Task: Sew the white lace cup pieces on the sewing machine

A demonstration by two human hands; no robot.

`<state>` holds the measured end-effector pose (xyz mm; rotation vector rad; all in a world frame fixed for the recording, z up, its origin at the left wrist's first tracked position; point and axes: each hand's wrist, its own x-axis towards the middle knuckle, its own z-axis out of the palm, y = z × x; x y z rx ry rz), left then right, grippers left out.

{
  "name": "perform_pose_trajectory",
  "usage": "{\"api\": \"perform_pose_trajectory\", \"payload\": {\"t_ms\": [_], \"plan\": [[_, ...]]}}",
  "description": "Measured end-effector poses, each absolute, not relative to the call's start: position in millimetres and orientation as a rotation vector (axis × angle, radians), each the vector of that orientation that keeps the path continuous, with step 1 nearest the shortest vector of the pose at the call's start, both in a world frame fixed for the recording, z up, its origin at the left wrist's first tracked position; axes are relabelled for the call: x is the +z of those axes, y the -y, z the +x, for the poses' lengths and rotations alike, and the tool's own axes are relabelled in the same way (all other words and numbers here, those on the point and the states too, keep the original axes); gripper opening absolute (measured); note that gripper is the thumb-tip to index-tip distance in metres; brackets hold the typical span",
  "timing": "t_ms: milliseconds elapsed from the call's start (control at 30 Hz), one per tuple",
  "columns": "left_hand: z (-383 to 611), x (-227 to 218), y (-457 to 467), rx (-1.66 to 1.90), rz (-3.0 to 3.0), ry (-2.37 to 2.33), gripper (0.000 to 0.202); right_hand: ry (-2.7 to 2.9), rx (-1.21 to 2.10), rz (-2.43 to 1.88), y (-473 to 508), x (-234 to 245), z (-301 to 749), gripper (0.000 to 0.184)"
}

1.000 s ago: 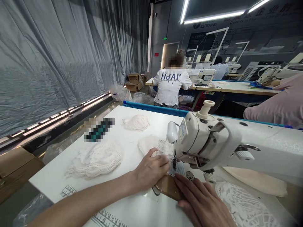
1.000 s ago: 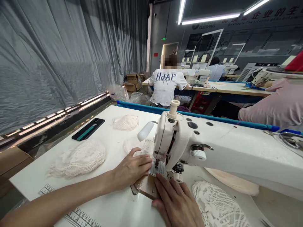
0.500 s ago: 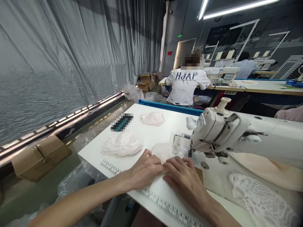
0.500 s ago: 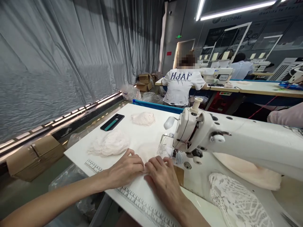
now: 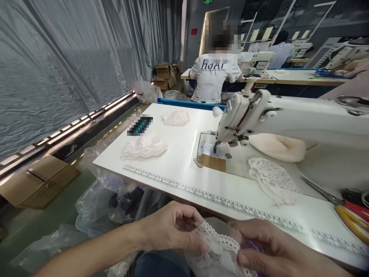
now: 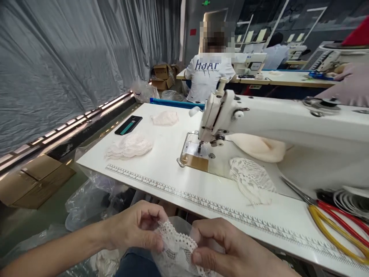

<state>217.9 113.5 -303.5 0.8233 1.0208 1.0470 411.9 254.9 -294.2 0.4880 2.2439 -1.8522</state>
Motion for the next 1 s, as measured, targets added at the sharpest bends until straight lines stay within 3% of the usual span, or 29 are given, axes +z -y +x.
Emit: {"api": "perform_pose_trajectory", "payload": {"t_ms": [167,300,567,800,1000], "plan": [[234,-330,-111,1.029,0.739,-1.173,0.031,-2.134,-2.028,0.43,-243,-320,425,0.029],[244,-340,-110,0.997,0.767,-1.256,0.031,-2.25,-1.951,0.473,-231,-339,425,0.027],[247,-351,-106,0.945,0.955,-1.303,0.031,-2.121,-2.29,0.729,-208,-376,436,0.036],[257,-363,-110,0.948,1.17,-1.377,0.023,-2.225,-2.25,0.777,-207,-398,453,0.024],[255,-365,-109,0.855,1.308,-1.442,0.028,-2.194,-2.276,0.795,-203,-404,443,0.028]]}}
